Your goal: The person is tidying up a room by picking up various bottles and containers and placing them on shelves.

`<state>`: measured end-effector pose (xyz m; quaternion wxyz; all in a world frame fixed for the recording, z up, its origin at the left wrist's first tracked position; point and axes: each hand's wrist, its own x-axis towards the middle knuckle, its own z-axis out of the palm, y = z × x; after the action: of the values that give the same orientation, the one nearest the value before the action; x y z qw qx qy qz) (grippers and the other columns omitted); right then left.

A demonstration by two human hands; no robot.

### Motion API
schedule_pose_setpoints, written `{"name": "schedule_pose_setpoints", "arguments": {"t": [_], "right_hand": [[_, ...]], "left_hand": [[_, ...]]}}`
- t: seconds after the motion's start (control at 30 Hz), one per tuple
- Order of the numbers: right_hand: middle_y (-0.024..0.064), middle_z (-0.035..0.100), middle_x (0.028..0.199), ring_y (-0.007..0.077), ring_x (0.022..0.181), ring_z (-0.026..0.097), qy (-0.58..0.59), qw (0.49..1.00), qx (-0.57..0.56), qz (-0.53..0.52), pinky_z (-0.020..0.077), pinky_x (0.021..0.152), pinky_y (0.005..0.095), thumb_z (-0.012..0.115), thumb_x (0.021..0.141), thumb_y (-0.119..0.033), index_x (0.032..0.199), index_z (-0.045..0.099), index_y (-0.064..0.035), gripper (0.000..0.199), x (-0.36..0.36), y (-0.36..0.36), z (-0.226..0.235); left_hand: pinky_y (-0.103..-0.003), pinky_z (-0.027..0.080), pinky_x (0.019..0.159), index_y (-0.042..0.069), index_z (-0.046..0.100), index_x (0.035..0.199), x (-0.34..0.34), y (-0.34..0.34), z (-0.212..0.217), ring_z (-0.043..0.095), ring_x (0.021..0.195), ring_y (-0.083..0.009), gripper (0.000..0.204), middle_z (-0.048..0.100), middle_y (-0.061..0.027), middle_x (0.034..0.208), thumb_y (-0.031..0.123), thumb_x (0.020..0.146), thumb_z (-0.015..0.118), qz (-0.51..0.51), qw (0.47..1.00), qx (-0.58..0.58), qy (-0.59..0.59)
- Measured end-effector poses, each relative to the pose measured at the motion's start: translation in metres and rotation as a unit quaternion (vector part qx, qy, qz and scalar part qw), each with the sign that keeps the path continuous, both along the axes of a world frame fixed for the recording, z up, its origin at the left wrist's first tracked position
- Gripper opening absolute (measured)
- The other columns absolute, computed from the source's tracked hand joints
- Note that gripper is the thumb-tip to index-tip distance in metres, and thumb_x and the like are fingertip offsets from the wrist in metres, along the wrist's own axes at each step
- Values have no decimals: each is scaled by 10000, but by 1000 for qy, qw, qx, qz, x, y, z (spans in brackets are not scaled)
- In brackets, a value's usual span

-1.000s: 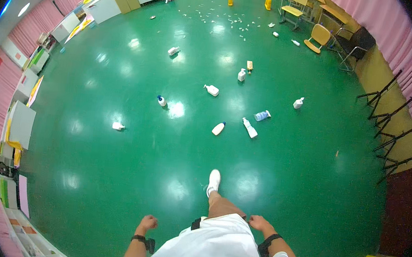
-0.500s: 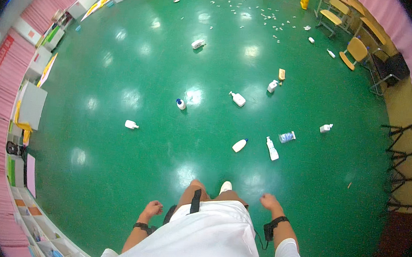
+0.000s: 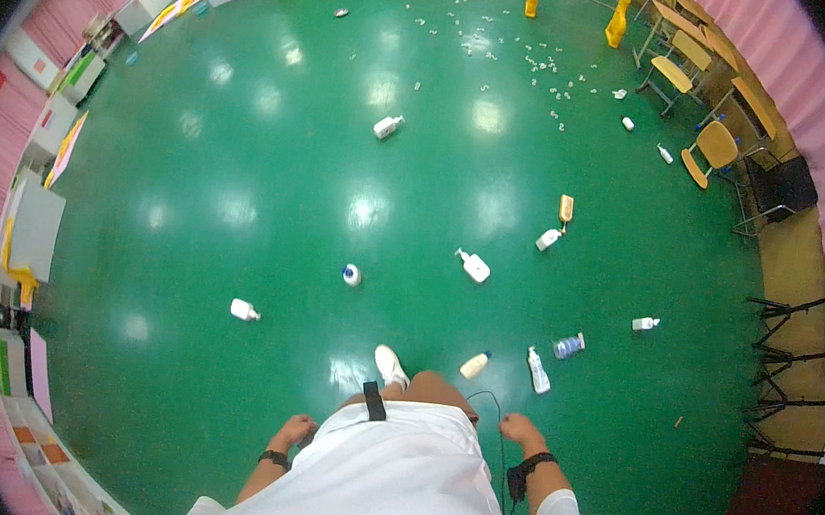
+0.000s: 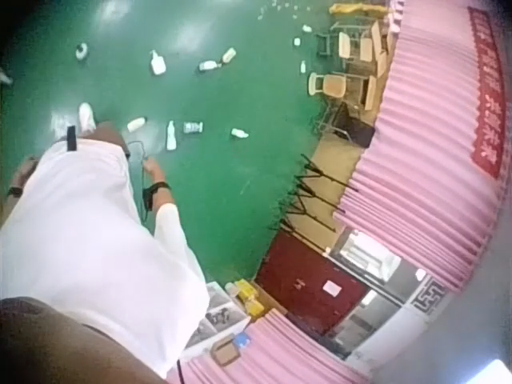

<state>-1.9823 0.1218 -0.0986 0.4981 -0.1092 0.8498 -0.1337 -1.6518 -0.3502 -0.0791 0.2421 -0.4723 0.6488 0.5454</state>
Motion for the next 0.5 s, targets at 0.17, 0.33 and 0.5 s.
{"name": "schedule_pose_setpoints", "arguments": {"t": [0.17, 0.33, 0.5], "right_hand": [[222, 611, 1002, 364, 923, 588, -59, 996, 6, -67, 454, 796, 424, 500, 757, -265, 969, 613, -12, 350, -50, -120, 43], [219, 606, 1026, 362, 952, 578, -26, 993, -41, -106, 451, 816, 418, 505, 795, -292, 1003, 611, -15, 362, -117, -203, 22], [209, 631, 948, 357, 879, 605, 3, 998, -51, -45, 469, 754, 434, 519, 803, -303, 986, 627, -33, 343, -193, -210, -83]], "left_hand": [[-281, 466, 492, 20, 564, 854, -128, -142, 27, 583, 552, -165, 139, 622, -90, 696, 149, 809, 541, -14, 1000, -13, -24], [-276, 472, 480, 15, 551, 860, -277, -244, 17, 587, 543, -168, 146, 621, -91, 689, 152, 812, 537, -45, 997, -7, -56], [-281, 475, 467, 10, 544, 872, -450, -291, -10, 587, 540, -163, 160, 618, -87, 687, 156, 806, 541, -76, 995, 46, -34]]}}
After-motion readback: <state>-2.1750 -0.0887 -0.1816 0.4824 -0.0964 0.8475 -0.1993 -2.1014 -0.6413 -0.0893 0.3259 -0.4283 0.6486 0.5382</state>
